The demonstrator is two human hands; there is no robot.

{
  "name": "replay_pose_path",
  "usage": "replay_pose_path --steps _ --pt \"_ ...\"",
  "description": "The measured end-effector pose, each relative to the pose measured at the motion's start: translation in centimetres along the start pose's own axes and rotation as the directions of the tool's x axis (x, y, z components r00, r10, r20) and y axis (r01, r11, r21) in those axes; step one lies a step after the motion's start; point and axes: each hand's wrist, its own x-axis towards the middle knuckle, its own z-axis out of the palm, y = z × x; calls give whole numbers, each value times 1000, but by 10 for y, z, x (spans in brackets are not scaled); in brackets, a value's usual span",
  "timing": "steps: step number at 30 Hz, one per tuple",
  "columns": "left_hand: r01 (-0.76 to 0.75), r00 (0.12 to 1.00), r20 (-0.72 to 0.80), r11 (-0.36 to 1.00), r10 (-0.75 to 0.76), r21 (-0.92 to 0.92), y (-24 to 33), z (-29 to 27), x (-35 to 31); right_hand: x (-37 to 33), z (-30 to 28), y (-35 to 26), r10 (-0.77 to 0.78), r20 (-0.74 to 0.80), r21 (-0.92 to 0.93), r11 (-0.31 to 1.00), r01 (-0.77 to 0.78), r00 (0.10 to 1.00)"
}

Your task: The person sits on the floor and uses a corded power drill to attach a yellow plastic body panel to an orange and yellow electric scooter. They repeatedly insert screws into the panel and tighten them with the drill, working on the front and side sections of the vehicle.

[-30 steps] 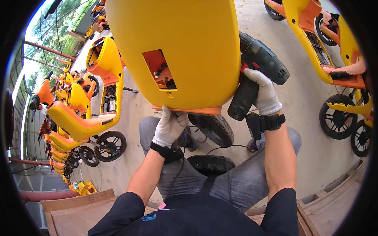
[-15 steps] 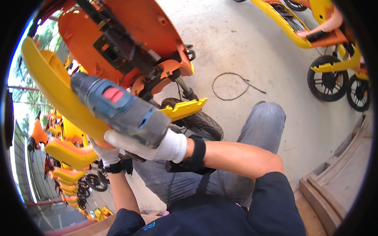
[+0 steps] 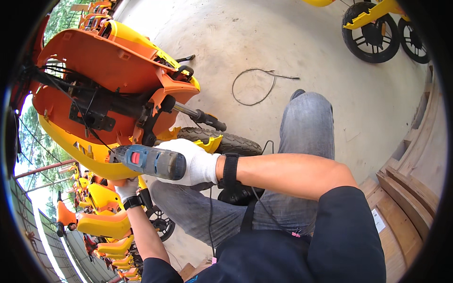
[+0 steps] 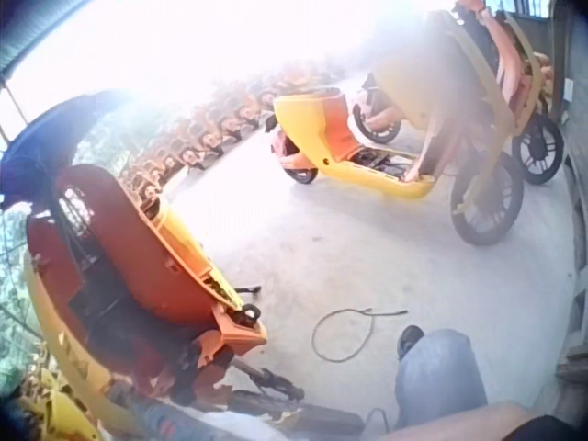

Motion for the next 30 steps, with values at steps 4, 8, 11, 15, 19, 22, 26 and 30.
replay_pose_path --steps 4,8,11,15,19,22,26,30 --pt "326 930 181 495 -319 -806 6 13 -4 -2 -5 5 132 -85 201 973 -112 988" --pt "375 901 194 470 -389 -799 15 19 -11 -3 -11 2 170 -111 359 926 -120 979" --pt "388 869 146 468 -473 -794 35 37 -22 -3 -19 1 181 -107 359 924 -132 978" --pt "454 746 171 303 -643 -838 58 37 -55 -2 -37 -8 228 -85 405 897 -175 970" --pt "527 838 368 417 -403 -741 65 22 -79 0 -54 -13 266 -126 338 917 -211 956" --pt "485 863 217 628 -456 -608 72 11 -66 12 -58 2 348 -105 479 839 -259 932" --pt "492 863 193 863 -467 -113 134 25 -56 15 -88 -1 447 -224 578 776 -251 866" --pt "465 844 317 885 -433 -30 167 29 -80 26 -116 13 393 -432 495 856 -150 812"
